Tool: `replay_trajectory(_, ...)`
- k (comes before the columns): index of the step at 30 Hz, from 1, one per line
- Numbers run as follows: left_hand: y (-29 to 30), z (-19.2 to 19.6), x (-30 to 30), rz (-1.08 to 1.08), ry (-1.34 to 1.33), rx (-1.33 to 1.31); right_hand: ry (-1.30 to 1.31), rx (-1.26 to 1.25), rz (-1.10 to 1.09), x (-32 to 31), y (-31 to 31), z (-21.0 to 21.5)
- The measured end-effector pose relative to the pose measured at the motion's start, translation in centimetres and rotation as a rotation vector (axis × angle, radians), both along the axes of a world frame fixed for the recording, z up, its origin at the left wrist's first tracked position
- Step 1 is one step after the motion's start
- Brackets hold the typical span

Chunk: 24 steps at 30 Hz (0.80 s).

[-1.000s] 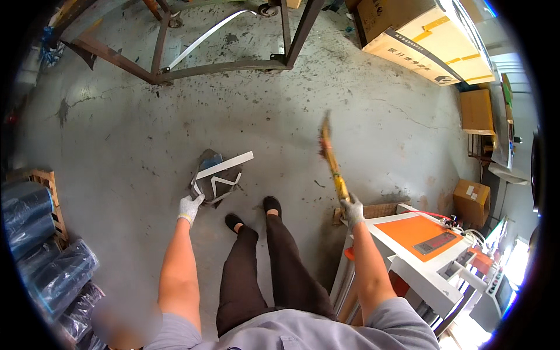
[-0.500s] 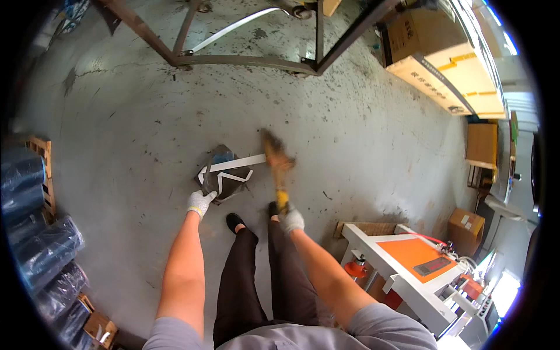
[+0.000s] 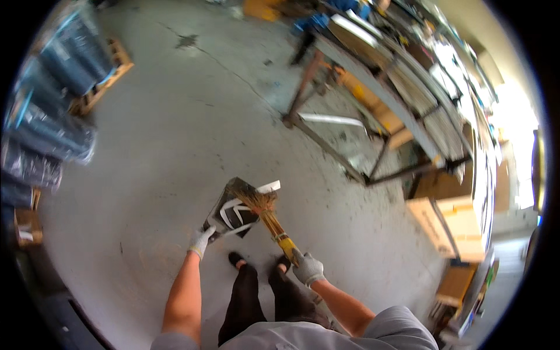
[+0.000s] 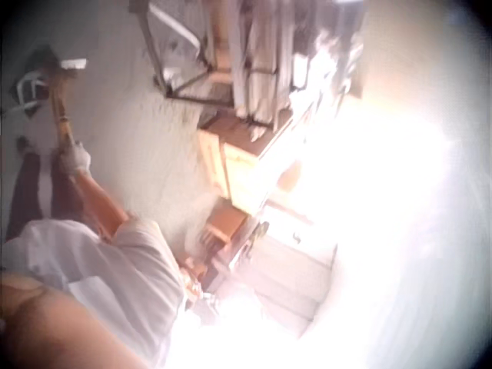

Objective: The person sweeps debris on the factory floor into a dustpan using a broom and then empties it into a cardboard box. Afterward, they walk to a workbench and sort several long, dark strips, arranging them into a neat pile.

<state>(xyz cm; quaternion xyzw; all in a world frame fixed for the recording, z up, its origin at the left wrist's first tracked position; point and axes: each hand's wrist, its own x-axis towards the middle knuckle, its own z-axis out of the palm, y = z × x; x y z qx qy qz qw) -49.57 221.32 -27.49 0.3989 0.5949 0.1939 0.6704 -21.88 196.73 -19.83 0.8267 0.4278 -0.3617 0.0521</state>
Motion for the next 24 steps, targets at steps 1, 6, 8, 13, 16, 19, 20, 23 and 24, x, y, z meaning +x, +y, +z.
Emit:
replay_trajectory(1,0.1,1.5,-2.4,0.054,-0.013,0.003,-0.046,0.028,0.077,-0.9,1.7,1.8)
replay_trajectory(6,0.9,3.8,-16.2,0.327,-0.022,0.029,-0.174,0.039,0.398,-8.6,11.7,9.2)
replay_trajectory(8,1.6,4.0,-20.2,0.42,-0.045,0.047,-0.184,0.108,0.511,-11.8,16.2,11.7)
replay_trajectory(13,5.6,4.6,-32.9,0.586,-0.029,0.182,-0.214,0.137,0.723,-23.0,26.0,14.0)
replay_trajectory(16,7.5,4.3,-41.8,0.631,0.146,0.284,-0.146,0.237,0.798,-30.7,31.0,15.9)
replay_trajectory(19,9.8,8.8,-47.7,0.684,0.329,0.35,-0.004,0.336,0.838,-37.3,37.0,15.1)
replay_trajectory(20,9.6,9.3,-51.3,0.692,0.371,0.36,0.041,0.411,0.84,-40.1,38.6,14.4)
replay_trajectory(23,9.4,9.1,-62.3,0.88,0.127,0.193,0.069,0.311,0.971,-49.5,43.6,15.3)
replay_trajectory(24,9.6,8.9,-65.0,0.898,0.186,0.17,0.098,0.362,0.988,-51.8,45.3,13.6)
